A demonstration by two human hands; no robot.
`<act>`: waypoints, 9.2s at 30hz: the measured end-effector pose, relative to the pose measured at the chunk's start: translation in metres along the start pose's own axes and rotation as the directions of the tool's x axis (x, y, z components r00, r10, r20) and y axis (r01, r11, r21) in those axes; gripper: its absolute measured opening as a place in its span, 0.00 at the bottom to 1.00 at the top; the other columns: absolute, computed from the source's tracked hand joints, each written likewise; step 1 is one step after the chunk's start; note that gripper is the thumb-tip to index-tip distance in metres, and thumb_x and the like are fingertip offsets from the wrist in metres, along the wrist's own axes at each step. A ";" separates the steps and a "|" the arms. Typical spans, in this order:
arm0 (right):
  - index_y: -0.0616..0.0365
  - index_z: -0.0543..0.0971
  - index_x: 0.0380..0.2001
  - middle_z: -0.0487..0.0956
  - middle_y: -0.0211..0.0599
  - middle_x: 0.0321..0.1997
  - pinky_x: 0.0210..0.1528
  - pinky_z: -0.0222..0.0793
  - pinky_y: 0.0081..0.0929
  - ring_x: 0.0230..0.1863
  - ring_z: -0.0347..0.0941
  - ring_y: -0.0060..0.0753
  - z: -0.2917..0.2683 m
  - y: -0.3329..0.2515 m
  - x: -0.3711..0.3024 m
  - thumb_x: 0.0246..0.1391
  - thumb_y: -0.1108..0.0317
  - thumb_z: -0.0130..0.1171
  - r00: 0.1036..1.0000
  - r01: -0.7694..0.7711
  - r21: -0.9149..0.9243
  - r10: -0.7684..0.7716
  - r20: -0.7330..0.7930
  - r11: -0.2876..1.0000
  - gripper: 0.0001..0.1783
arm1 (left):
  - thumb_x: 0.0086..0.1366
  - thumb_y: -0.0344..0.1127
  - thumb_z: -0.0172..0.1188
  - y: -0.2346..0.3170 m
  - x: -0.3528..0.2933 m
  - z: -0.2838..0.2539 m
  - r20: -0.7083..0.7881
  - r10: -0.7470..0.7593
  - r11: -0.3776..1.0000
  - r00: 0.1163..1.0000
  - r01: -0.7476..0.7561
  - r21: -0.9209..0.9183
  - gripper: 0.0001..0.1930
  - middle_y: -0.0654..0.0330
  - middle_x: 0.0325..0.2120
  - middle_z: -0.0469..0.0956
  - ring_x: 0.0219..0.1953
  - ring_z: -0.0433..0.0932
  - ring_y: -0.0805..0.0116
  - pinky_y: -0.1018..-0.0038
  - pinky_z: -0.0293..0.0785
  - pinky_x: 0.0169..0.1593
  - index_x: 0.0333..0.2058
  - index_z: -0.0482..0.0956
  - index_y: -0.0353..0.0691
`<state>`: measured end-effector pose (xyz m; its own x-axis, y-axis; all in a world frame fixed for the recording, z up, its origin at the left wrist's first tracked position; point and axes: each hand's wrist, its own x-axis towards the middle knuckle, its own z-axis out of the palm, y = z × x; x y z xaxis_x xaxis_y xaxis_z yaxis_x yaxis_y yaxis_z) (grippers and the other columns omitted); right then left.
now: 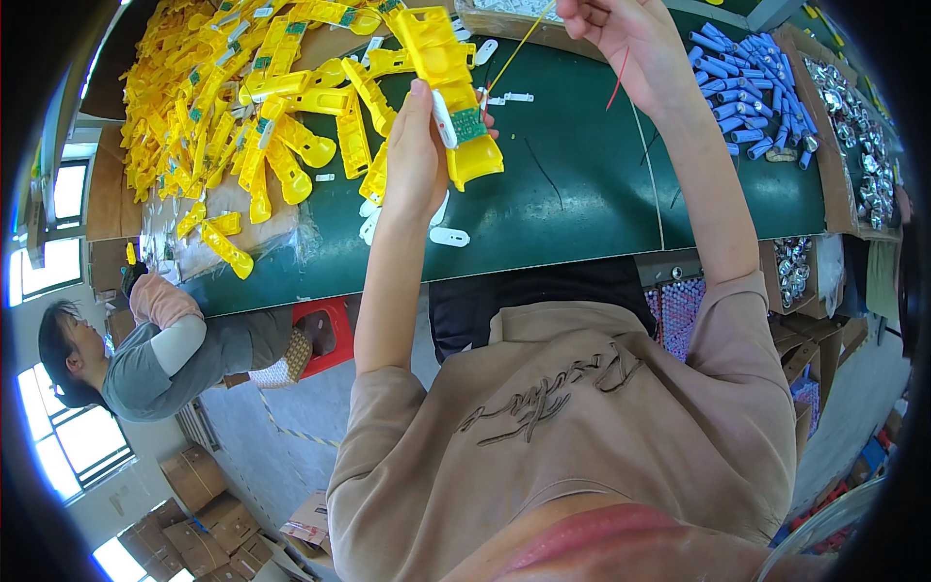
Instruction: The person assembles internal components into plastic housings by hand, inserting lithium-ion batteries, circuit boards, wiring, and plastic mounting brackets into the plastic housings.
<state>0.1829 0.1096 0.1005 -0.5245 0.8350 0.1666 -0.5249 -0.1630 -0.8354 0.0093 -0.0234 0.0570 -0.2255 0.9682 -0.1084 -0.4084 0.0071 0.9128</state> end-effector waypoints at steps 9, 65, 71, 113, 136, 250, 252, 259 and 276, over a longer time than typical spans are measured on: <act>0.61 0.73 0.50 0.76 0.40 0.47 0.46 0.71 0.25 0.42 0.77 0.31 -0.002 0.014 -0.054 0.58 0.72 0.46 0.943 0.104 -0.256 -0.013 0.333 0.961 0.17 | 0.71 0.47 0.37 -0.011 0.015 -0.022 -0.217 0.188 0.982 0.958 -0.177 0.069 0.20 0.52 0.36 0.73 0.36 0.77 0.60 0.59 0.76 0.42 0.49 0.63 0.36; 0.65 0.68 0.32 0.74 0.46 0.28 0.38 0.69 0.34 0.35 0.73 0.46 0.033 -0.011 -0.019 0.46 0.76 0.50 0.734 0.671 -0.719 0.023 0.679 -0.180 0.07 | 0.70 0.48 0.38 -0.008 -0.016 -0.007 -0.083 -0.006 0.966 0.997 0.028 0.258 0.22 0.57 0.29 0.77 0.25 0.75 0.73 0.76 0.74 0.30 0.43 0.71 0.34; 0.65 0.69 0.33 0.74 0.46 0.28 0.38 0.69 0.33 0.35 0.73 0.45 0.025 -0.007 -0.010 0.47 0.76 0.48 0.670 0.724 -0.653 0.000 0.743 -0.224 0.07 | 0.70 0.49 0.38 -0.012 -0.017 -0.005 -0.084 -0.046 0.947 0.995 0.070 0.313 0.22 0.57 0.28 0.76 0.23 0.74 0.74 0.77 0.73 0.29 0.41 0.71 0.33; 0.58 0.61 0.54 0.77 0.38 0.42 0.39 0.71 0.20 0.40 0.75 0.24 0.026 0.075 -0.033 0.59 0.67 0.53 0.973 0.012 -0.300 0.058 0.222 0.954 0.23 | 0.69 0.55 0.36 -0.037 -0.015 0.000 0.054 -0.016 0.978 0.998 0.027 -0.207 0.26 0.51 0.30 0.76 0.26 0.78 0.65 0.71 0.77 0.29 0.48 0.67 0.37; 0.57 0.64 0.54 0.77 0.35 0.41 0.39 0.70 0.22 0.41 0.73 0.24 0.024 0.091 -0.016 0.59 0.70 0.50 0.979 -0.170 -0.044 0.174 0.110 0.984 0.20 | 0.72 0.45 0.34 -0.032 -0.013 0.012 -0.031 0.124 0.991 0.992 -0.123 0.043 0.23 0.49 0.40 0.73 0.33 0.78 0.63 0.69 0.78 0.34 0.58 0.54 0.38; 0.57 0.74 0.29 0.75 0.38 0.25 0.31 0.66 0.34 0.28 0.72 0.38 0.025 0.131 -0.015 0.57 0.64 0.50 0.736 0.480 -0.844 -0.633 0.240 0.238 0.08 | 0.72 0.47 0.34 -0.022 0.030 -0.015 -0.143 0.268 0.962 0.953 -0.257 0.091 0.20 0.56 0.37 0.73 0.38 0.74 0.69 0.71 0.72 0.45 0.49 0.64 0.38; 0.56 0.76 0.33 0.77 0.37 0.25 0.29 0.68 0.29 0.27 0.74 0.36 0.021 0.114 -0.011 0.61 0.57 0.44 0.849 0.396 -0.792 -0.514 0.123 0.464 0.16 | 0.72 0.46 0.34 -0.022 0.026 -0.016 -0.105 0.254 0.961 0.961 -0.239 0.138 0.20 0.56 0.41 0.73 0.42 0.72 0.68 0.70 0.69 0.49 0.51 0.63 0.38; 0.63 0.75 0.36 0.76 0.50 0.27 0.33 0.67 0.37 0.31 0.73 0.50 0.043 0.084 0.003 0.59 0.64 0.47 0.938 0.345 -0.815 -0.160 0.306 0.465 0.13 | 0.72 0.46 0.35 -0.024 0.019 -0.020 -0.094 0.316 0.879 0.944 -0.254 0.402 0.19 0.63 0.39 0.69 0.39 0.67 0.77 0.76 0.66 0.46 0.50 0.65 0.38; 0.60 0.73 0.32 0.76 0.35 0.23 0.26 0.65 0.17 0.22 0.70 0.23 0.040 0.128 -0.009 0.57 0.65 0.54 0.989 0.146 -0.562 -0.116 0.090 0.814 0.09 | 0.72 0.44 0.36 -0.025 0.029 -0.021 -0.176 0.291 0.946 0.941 -0.255 0.198 0.20 0.59 0.47 0.70 0.51 0.67 0.73 0.73 0.64 0.55 0.52 0.64 0.35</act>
<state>0.0933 0.0604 0.0138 -0.5183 0.7977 0.3083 -0.1273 0.2846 -0.9502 -0.0060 -0.0011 0.0227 -0.4861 0.8688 0.0940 -0.1539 -0.1910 0.9694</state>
